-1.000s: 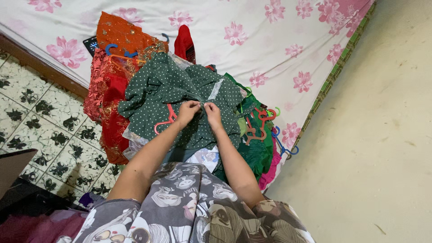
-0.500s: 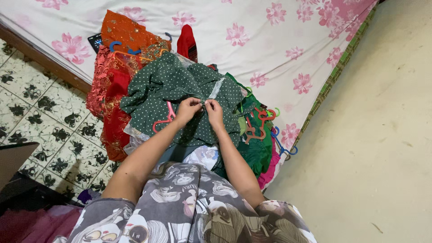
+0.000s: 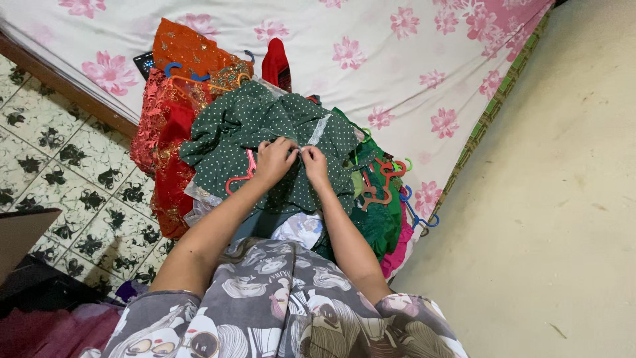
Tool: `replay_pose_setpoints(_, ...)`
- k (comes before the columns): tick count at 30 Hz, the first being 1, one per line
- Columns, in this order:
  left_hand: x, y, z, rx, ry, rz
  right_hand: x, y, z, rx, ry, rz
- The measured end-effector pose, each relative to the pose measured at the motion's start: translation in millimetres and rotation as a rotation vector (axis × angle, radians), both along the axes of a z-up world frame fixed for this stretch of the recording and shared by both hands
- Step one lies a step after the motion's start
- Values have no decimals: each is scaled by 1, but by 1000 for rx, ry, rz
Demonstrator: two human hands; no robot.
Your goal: The person picks up garments from a pile on a bed, places each on a hanger, and hangs them in a wardrobe. The person handles a pink shirt, a green polka-dot dress, and a green top, moving each from the bed to the closet.
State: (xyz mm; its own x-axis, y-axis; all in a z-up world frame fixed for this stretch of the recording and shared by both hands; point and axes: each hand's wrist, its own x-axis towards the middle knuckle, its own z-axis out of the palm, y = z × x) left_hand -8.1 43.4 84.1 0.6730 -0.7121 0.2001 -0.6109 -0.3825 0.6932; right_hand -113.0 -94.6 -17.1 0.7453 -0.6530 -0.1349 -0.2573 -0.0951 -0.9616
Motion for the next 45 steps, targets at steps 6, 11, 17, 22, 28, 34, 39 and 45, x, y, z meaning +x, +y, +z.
replay_pose_setpoints(6,-5,-6,-28,90,201,131,4,1,2,24,3,-1)
replay_pose_setpoints(11,-7,-7,-34,89,116,107,6,1,2,58,40,-28)
replay_pose_setpoints(17,0,-10,-24,191,-92,-12,5,-5,1,65,1,17)
replay_pose_setpoints(22,-4,-13,-22,181,239,166,8,-1,3,93,-24,-41)
replay_pose_setpoints(28,-9,-26,-43,291,569,375,12,5,6,55,9,-40)
replay_pose_setpoints(34,8,-27,-47,404,507,232,5,-2,9,-106,42,66)
replay_pose_setpoints(39,22,-30,-30,520,322,8,4,-12,13,-337,65,108)
replay_pose_setpoints(45,22,-42,-33,522,460,51,11,-13,18,61,-18,-49)
